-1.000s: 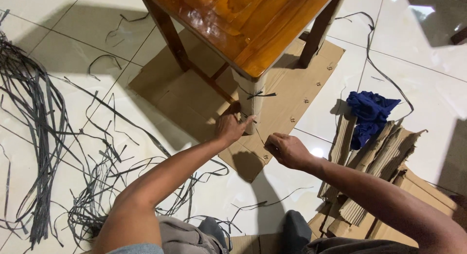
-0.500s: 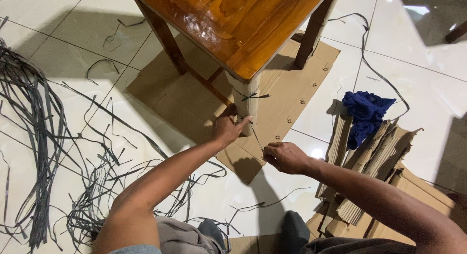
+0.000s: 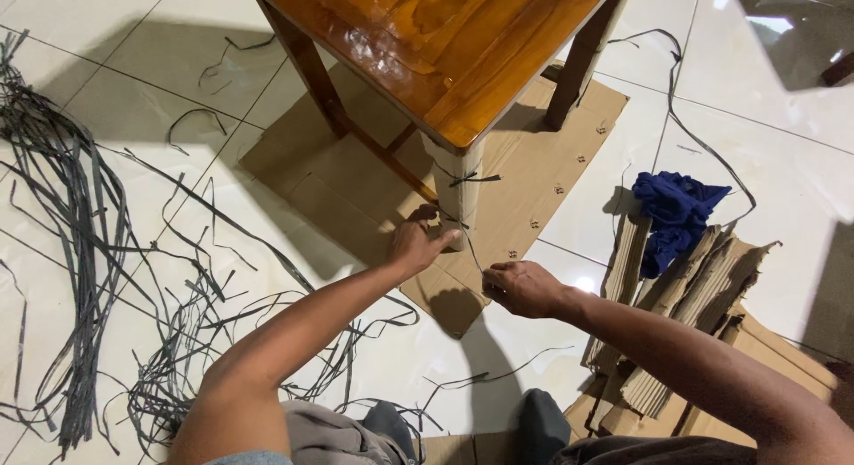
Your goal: Wrapping a chair leg with cardboard and securing it with plastic ties
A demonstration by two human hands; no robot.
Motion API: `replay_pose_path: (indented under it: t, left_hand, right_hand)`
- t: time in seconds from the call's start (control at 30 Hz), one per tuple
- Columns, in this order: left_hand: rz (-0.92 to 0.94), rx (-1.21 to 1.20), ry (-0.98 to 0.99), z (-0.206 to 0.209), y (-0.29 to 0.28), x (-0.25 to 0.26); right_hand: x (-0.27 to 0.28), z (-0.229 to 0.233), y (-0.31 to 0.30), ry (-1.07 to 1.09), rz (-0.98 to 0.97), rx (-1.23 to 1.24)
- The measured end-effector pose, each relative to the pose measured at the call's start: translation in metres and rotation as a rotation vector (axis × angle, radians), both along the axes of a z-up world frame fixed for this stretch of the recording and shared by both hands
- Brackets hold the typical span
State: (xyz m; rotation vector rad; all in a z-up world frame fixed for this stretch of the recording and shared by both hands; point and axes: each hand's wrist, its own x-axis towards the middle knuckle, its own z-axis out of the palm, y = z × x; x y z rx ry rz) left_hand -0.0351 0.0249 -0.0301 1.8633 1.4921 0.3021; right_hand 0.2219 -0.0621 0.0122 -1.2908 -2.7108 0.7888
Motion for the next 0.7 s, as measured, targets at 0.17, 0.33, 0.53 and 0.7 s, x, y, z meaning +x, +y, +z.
replay_pose_path:
  t: [0.17,0.33,0.53,0.7]
  left_hand:
    - [-0.008,-0.004,-0.026,0.038,-0.010,-0.002]
    - [-0.114,0.038,0.008,-0.002,-0.003,-0.011]
    - [-0.241,0.036,0.143,-0.056,0.008,-0.033]
    - [-0.323,0.009,0.155,-0.012,-0.009,-0.066]
  right_hand:
    - [-0.008,0.012,0.002,-0.030,0.022,-0.011]
    - [-0.012,0.006,0.005,-0.025,0.037,-0.024]
    - [-0.028,0.018,0.010,-0.032,0.063,-0.051]
    - [-0.045,0.012,0.018,-0.044,0.130,-0.006]
